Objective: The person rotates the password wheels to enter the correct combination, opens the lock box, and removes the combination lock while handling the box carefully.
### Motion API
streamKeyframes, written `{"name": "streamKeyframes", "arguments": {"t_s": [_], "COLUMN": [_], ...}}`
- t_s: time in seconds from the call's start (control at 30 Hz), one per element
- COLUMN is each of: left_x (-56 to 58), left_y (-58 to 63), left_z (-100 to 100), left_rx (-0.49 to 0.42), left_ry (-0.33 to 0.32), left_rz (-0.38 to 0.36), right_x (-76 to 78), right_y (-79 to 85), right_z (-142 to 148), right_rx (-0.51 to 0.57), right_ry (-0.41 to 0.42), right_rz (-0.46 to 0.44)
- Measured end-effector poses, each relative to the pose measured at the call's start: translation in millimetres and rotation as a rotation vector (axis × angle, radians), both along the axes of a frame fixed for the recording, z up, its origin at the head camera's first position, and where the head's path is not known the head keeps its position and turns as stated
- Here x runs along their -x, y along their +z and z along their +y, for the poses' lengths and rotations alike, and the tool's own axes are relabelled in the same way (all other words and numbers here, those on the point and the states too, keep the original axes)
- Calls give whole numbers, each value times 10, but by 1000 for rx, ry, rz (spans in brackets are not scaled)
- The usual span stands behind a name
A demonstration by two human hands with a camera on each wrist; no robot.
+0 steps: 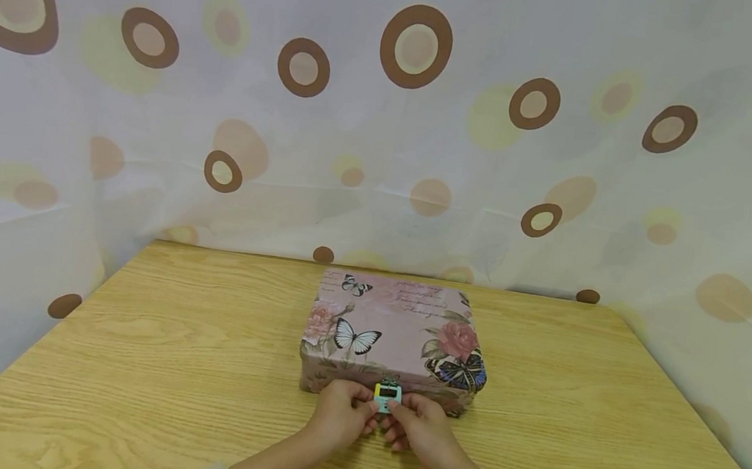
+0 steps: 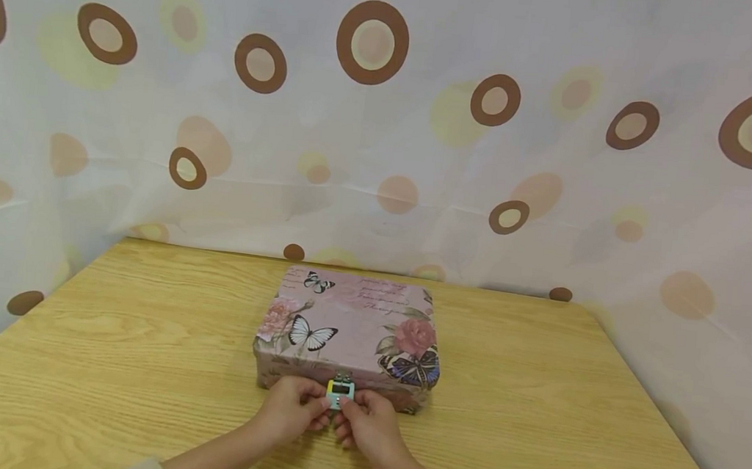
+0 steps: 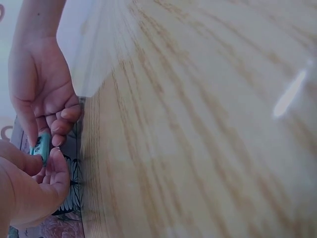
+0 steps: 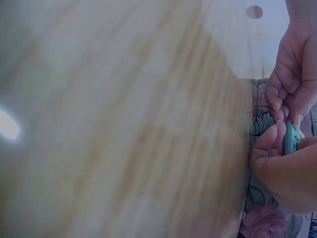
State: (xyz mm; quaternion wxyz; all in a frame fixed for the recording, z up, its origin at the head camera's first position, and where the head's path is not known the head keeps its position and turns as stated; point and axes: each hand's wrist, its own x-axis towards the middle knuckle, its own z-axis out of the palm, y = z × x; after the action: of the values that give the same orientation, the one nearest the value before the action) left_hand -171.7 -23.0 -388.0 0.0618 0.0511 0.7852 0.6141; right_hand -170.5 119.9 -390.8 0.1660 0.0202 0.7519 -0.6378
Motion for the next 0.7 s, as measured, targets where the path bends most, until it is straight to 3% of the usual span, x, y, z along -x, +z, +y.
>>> {"name": "streamKeyframes", "arguments": {"t_s": [0.4, 0.7], "left_x": [19, 17], "left_y": [-25, -31], "left_z": [-3, 4], "left_rx": [-10, -18], "left_ry": [0, 8], "left_rz": [-18, -15], "right_x": [0, 2], "right_y": [53, 17], "right_z": [57, 91], "right_rx": [79, 89], "right_ry": [7, 4], "right_rz": [-51, -33]}}
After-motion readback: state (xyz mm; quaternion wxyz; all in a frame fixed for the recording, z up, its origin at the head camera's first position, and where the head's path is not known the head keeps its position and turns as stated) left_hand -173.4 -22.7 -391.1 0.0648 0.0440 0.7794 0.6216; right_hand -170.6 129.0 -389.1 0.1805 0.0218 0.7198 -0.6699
